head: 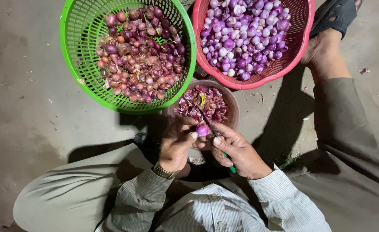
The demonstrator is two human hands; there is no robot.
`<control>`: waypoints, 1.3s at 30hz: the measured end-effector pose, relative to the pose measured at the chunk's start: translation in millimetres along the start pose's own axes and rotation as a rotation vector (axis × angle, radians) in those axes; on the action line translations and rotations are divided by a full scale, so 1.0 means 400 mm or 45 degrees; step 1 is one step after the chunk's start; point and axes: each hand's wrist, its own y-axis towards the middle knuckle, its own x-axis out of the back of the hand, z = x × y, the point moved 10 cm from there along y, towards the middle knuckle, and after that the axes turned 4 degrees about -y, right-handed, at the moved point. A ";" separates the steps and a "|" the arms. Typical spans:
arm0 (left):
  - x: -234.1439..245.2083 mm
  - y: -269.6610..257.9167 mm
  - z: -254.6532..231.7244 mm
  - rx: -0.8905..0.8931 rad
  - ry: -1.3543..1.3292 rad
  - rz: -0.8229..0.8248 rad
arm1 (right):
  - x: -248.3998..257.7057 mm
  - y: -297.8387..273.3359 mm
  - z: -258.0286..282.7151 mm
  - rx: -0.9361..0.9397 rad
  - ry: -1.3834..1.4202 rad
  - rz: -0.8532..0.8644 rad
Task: Peeling shallots by hand using a small knife and sorting them into baskets.
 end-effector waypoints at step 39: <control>0.008 0.002 -0.028 -0.166 0.180 -0.092 | -0.065 -0.025 0.009 -0.074 0.179 0.333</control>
